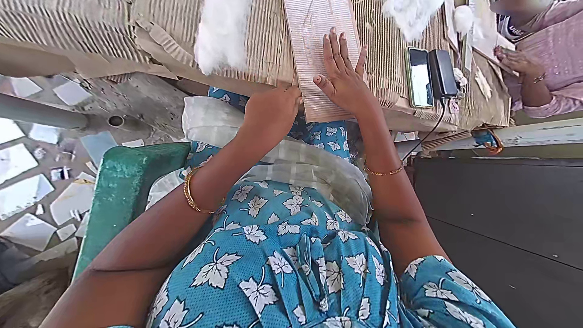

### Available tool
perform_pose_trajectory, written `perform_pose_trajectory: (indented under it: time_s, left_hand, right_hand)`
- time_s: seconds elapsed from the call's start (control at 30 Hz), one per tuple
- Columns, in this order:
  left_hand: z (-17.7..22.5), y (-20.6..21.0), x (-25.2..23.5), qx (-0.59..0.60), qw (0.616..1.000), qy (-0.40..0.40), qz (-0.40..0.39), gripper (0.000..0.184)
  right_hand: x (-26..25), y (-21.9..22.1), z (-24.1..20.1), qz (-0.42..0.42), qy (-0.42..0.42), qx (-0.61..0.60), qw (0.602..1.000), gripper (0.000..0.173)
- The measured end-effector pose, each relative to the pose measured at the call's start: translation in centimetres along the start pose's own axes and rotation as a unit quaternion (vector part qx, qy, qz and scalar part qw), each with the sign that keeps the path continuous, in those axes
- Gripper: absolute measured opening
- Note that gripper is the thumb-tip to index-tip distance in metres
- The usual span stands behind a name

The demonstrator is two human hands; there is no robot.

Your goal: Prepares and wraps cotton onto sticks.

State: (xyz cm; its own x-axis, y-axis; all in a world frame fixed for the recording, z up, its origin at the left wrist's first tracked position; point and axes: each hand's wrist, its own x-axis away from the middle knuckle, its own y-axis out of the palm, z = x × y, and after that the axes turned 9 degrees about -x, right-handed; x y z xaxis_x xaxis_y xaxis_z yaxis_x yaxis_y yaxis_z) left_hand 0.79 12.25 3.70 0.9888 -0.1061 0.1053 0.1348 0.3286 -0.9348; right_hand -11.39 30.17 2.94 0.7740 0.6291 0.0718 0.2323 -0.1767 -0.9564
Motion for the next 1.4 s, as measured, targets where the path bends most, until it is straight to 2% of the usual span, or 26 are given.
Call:
perform_pose_trajectory:
  time_s: [0.3, 0.4, 0.47, 0.57, 0.67, 0.87, 0.97, 1.2, 1.4]
  left_hand:
    - [-0.1, 0.2, 1.0, 0.033, 0.999, 0.029, -0.026, 0.032]
    - [-1.4, 0.3, 1.0, 0.081, 0.996, 0.041, -0.009, 0.032]
    - [-2.7, 0.3, 0.8, 0.128, 0.991, 0.039, 0.021, 0.033]
    - [-4.4, 0.8, 0.5, 0.193, 0.977, 0.04, 0.078, 0.035]
    - [-5.6, 1.5, 0.6, 0.267, 0.958, 0.039, 0.1, 0.032]
    - [-6.7, 3.0, 0.7, 0.383, 0.916, 0.048, 0.11, 0.031]
    - [-6.8, 2.7, 0.7, 0.406, 0.906, 0.042, 0.109, 0.031]
    - [-7.6, 2.5, 0.4, 0.449, 0.885, 0.024, 0.119, 0.031]
    - [-7.8, 2.1, 0.7, 0.469, 0.869, -0.021, 0.156, 0.029]
  right_hand:
    - [6.6, 0.0, 0.8, -0.022, -0.049, -0.047, 0.997, 0.1]
    - [8.1, -1.6, 1.6, 0.03, -0.038, -0.149, 0.988, 0.103]
    - [8.4, -3.3, 1.9, 0.09, -0.006, -0.223, 0.971, 0.097]
    - [7.8, -4.3, 1.6, 0.16, 0.03, -0.327, 0.931, 0.08]
    - [6.0, -2.8, 0.2, 0.205, 0.049, -0.45, 0.868, 0.063]
    - [2.2, -0.9, -4.7, 0.188, 0.1, -0.654, 0.726, 0.029]
    - [0.5, -1.1, -6.6, 0.196, 0.105, -0.689, 0.69, 0.019]
    - [-2.5, -1.9, -9.1, 0.209, 0.099, -0.694, 0.682, 0.017]
    - [-5.4, -3.6, -10.7, 0.214, 0.072, -0.665, 0.712, 0.018]
